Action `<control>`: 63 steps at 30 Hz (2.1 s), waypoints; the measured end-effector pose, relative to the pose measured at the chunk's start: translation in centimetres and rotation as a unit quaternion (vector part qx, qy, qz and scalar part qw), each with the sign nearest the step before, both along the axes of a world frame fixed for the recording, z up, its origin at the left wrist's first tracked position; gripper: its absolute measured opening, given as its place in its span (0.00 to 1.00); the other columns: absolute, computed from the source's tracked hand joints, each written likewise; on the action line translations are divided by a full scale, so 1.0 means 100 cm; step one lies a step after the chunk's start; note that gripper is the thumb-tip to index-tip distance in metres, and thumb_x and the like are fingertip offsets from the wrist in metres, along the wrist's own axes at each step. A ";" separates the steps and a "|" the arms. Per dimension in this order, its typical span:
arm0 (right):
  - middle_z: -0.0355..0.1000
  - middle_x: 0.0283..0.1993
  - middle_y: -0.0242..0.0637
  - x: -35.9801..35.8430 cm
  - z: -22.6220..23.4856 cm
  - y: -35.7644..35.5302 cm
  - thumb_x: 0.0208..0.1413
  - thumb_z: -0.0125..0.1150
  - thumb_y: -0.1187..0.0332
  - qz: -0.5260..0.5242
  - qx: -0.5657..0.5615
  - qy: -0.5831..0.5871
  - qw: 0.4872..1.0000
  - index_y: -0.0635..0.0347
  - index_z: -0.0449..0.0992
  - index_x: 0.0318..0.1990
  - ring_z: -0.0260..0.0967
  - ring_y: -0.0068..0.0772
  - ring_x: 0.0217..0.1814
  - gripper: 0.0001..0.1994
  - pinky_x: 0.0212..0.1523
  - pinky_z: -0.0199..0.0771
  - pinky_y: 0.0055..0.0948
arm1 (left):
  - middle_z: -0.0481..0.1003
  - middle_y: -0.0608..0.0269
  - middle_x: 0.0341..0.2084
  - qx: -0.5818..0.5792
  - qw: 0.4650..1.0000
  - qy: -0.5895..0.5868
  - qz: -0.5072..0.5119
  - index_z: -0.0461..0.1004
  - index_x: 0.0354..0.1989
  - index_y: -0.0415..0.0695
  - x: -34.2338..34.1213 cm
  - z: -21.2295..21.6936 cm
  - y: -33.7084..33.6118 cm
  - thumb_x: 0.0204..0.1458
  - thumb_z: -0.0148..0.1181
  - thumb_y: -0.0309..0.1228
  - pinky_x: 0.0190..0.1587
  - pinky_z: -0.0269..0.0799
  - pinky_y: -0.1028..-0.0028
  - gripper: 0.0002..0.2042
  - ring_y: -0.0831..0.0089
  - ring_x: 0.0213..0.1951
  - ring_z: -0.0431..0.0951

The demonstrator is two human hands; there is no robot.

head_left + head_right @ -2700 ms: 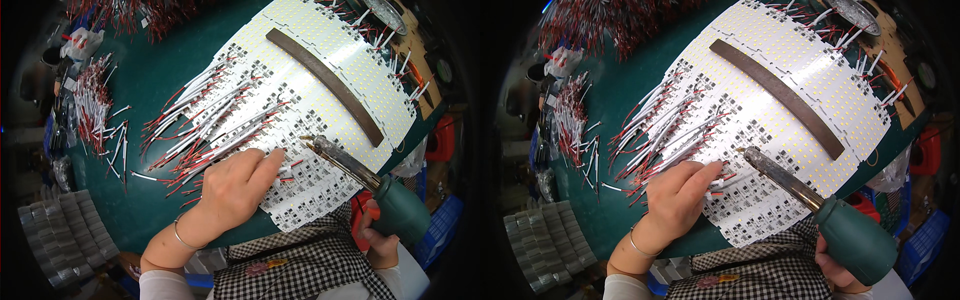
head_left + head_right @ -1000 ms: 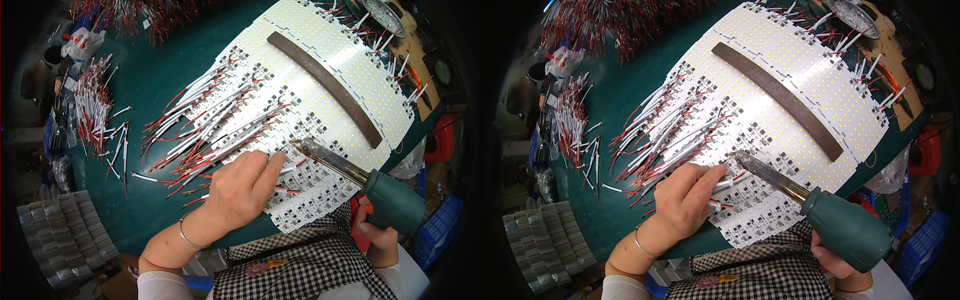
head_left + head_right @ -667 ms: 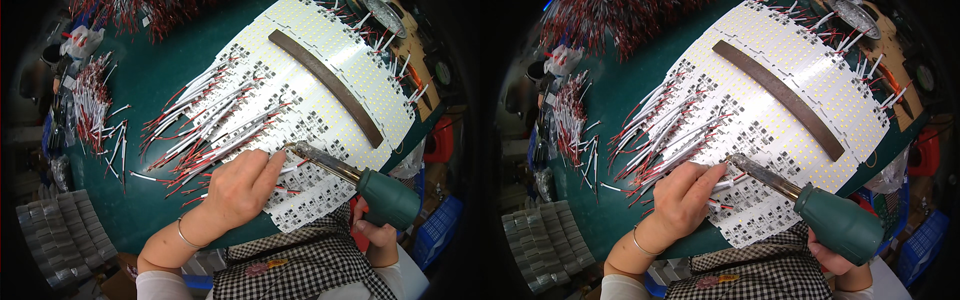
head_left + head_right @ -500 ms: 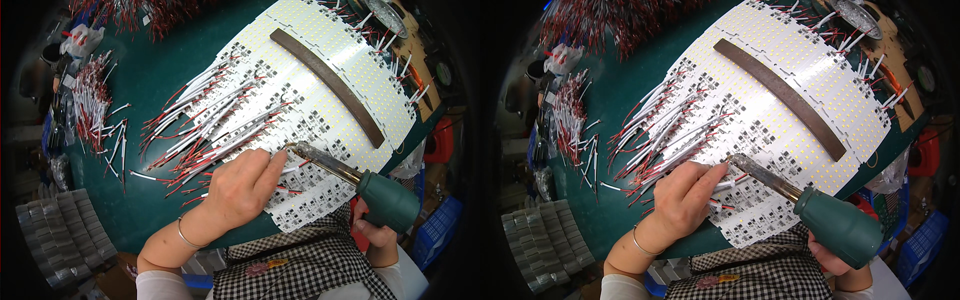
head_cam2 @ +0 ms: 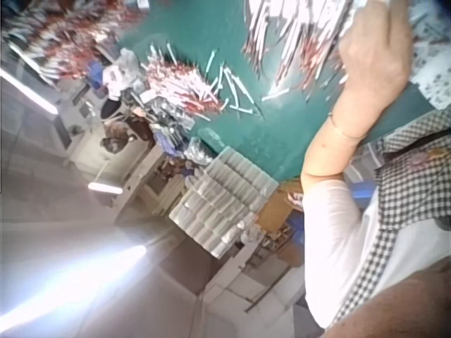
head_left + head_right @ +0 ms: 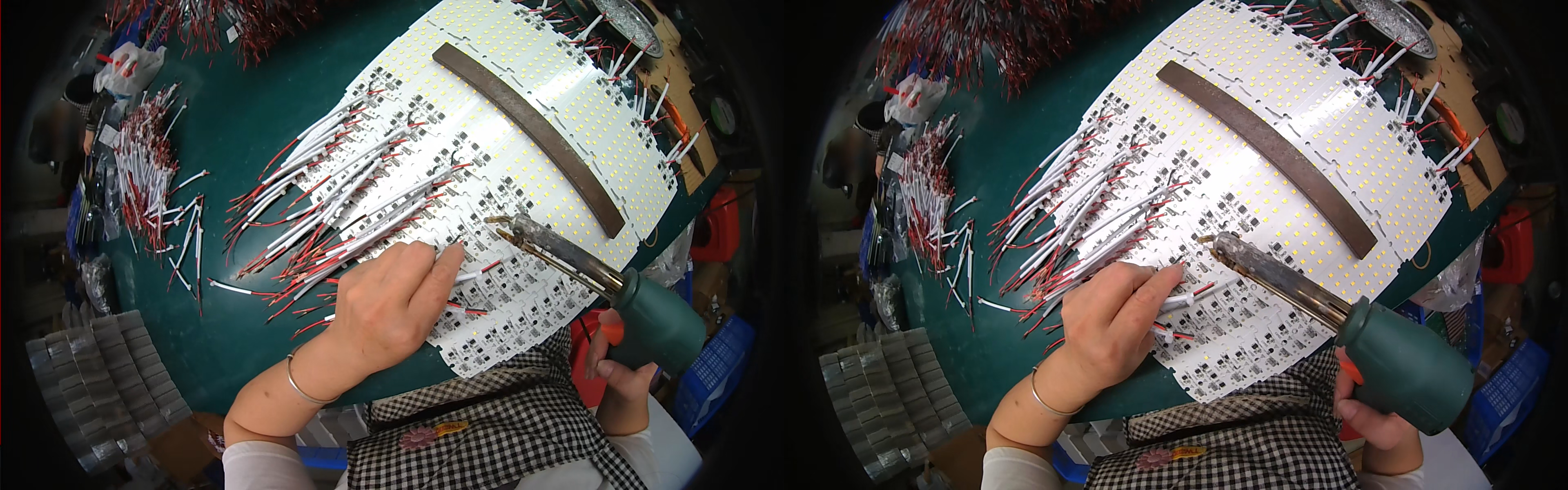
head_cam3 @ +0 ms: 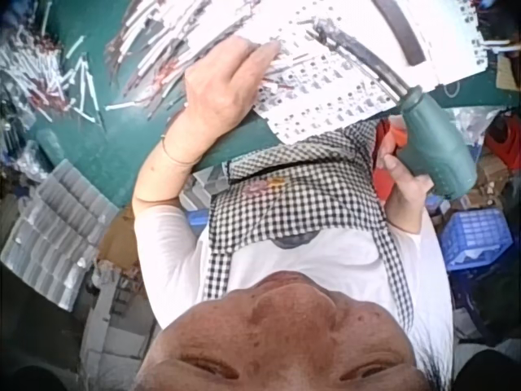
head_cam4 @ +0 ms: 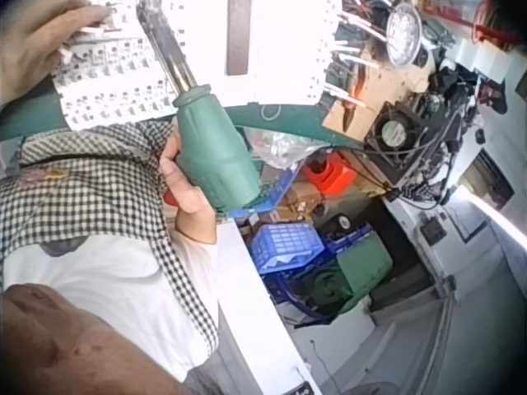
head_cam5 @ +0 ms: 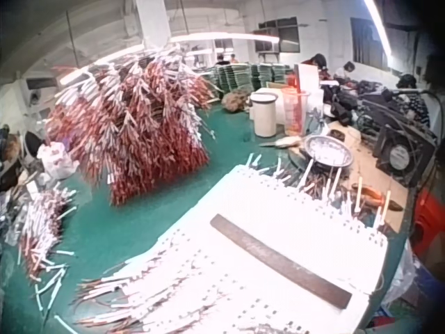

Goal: The person solders electrical wires onto an array of LED circuit boards using a soldering iron and solder wire.

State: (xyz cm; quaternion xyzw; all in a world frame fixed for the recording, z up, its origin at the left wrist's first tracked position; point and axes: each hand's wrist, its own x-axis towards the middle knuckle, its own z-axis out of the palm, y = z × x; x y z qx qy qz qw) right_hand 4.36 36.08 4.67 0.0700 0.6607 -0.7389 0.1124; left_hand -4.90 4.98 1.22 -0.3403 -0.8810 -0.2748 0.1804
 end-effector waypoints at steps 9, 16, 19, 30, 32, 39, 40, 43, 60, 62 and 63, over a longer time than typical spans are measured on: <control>0.73 0.28 0.41 0.045 -0.014 0.026 0.43 0.69 0.73 0.041 0.080 0.017 0.996 0.71 0.69 0.58 0.69 0.29 0.20 0.30 0.21 0.71 0.25 | 0.77 0.59 0.27 0.094 0.989 -0.112 -0.025 0.82 0.43 0.40 -0.008 -0.003 -0.004 0.30 0.61 0.14 0.24 0.72 0.71 0.25 0.66 0.25 0.77; 0.78 0.35 0.29 0.042 -0.009 0.014 0.45 0.71 0.66 0.092 0.279 -0.027 0.955 0.55 0.81 0.38 0.73 0.34 0.36 0.11 0.43 0.69 0.37 | 0.72 0.62 0.25 0.052 0.997 -0.026 -0.056 0.80 0.42 0.37 -0.011 -0.007 -0.003 0.40 0.62 0.22 0.23 0.70 0.71 0.17 0.69 0.24 0.74; 0.77 0.34 0.30 0.028 -0.012 0.012 0.45 0.70 0.67 0.128 0.292 0.013 0.948 0.55 0.81 0.37 0.73 0.35 0.35 0.10 0.39 0.70 0.37 | 0.70 0.63 0.25 0.044 0.998 -0.016 -0.051 0.80 0.42 0.37 -0.010 -0.008 -0.003 0.42 0.62 0.23 0.22 0.68 0.71 0.16 0.70 0.24 0.73; 0.77 0.30 0.34 0.086 -0.072 0.066 0.47 0.69 0.69 -0.130 -0.064 -0.294 0.945 0.65 0.79 0.43 0.73 0.28 0.27 0.16 0.27 0.71 0.23 | 0.65 0.65 0.23 0.034 0.999 -0.003 -0.036 0.80 0.42 0.37 -0.008 -0.005 -0.003 0.43 0.61 0.24 0.19 0.63 0.73 0.15 0.73 0.21 0.68; 0.75 0.28 0.36 0.042 -0.031 0.031 0.48 0.69 0.70 -0.042 0.011 -0.142 0.989 0.67 0.77 0.47 0.72 0.28 0.25 0.18 0.26 0.71 0.24 | 0.64 0.65 0.23 0.026 0.999 -0.003 -0.042 0.80 0.42 0.36 -0.007 -0.005 0.002 0.43 0.61 0.24 0.19 0.62 0.72 0.15 0.73 0.22 0.68; 0.71 0.27 0.43 0.016 0.005 0.004 0.46 0.67 0.75 -0.071 -0.042 -0.011 0.997 0.75 0.68 0.57 0.70 0.32 0.23 0.29 0.25 0.72 0.26 | 0.74 0.59 0.26 0.000 0.999 -0.037 -0.033 0.80 0.43 0.36 -0.003 0.001 -0.002 0.29 0.63 0.19 0.23 0.70 0.70 0.24 0.65 0.25 0.76; 0.71 0.28 0.43 0.018 0.003 0.009 0.46 0.67 0.74 -0.067 -0.002 0.028 0.997 0.77 0.65 0.58 0.68 0.30 0.20 0.30 0.20 0.70 0.24 | 0.74 0.59 0.26 0.013 0.998 -0.047 -0.031 0.80 0.43 0.36 -0.003 0.002 0.000 0.33 0.64 0.18 0.23 0.70 0.70 0.22 0.65 0.24 0.76; 0.72 0.32 0.46 0.024 0.008 0.019 0.46 0.67 0.72 -0.106 0.115 0.120 0.980 0.79 0.63 0.59 0.66 0.27 0.17 0.32 0.16 0.68 0.23 | 0.74 0.59 0.25 0.036 0.997 -0.063 -0.025 0.80 0.43 0.37 -0.003 0.003 0.005 0.40 0.65 0.17 0.23 0.70 0.70 0.17 0.64 0.24 0.76; 0.71 0.24 0.42 0.023 0.002 0.017 0.44 0.70 0.74 -0.040 0.118 0.117 0.985 0.82 0.65 0.57 0.66 0.26 0.16 0.32 0.18 0.69 0.22 | 0.68 0.63 0.23 0.031 0.998 -0.036 0.032 0.81 0.45 0.41 -0.011 0.019 0.008 0.36 0.61 0.17 0.22 0.67 0.69 0.22 0.68 0.22 0.71; 0.73 0.32 0.45 0.025 0.003 0.009 0.44 0.72 0.74 -0.056 0.102 0.074 0.990 0.81 0.67 0.57 0.68 0.27 0.19 0.32 0.18 0.71 0.23 | 0.68 0.64 0.23 0.019 0.999 -0.028 0.039 0.81 0.45 0.42 -0.009 0.010 0.009 0.36 0.61 0.17 0.21 0.67 0.69 0.22 0.69 0.22 0.71; 0.73 0.32 0.45 0.025 0.000 0.013 0.44 0.72 0.74 -0.058 0.101 0.073 0.990 0.81 0.67 0.57 0.68 0.27 0.19 0.32 0.18 0.71 0.23 | 0.69 0.64 0.23 0.009 0.999 -0.018 0.048 0.81 0.45 0.42 -0.008 0.007 0.010 0.37 0.61 0.17 0.21 0.67 0.70 0.21 0.69 0.21 0.71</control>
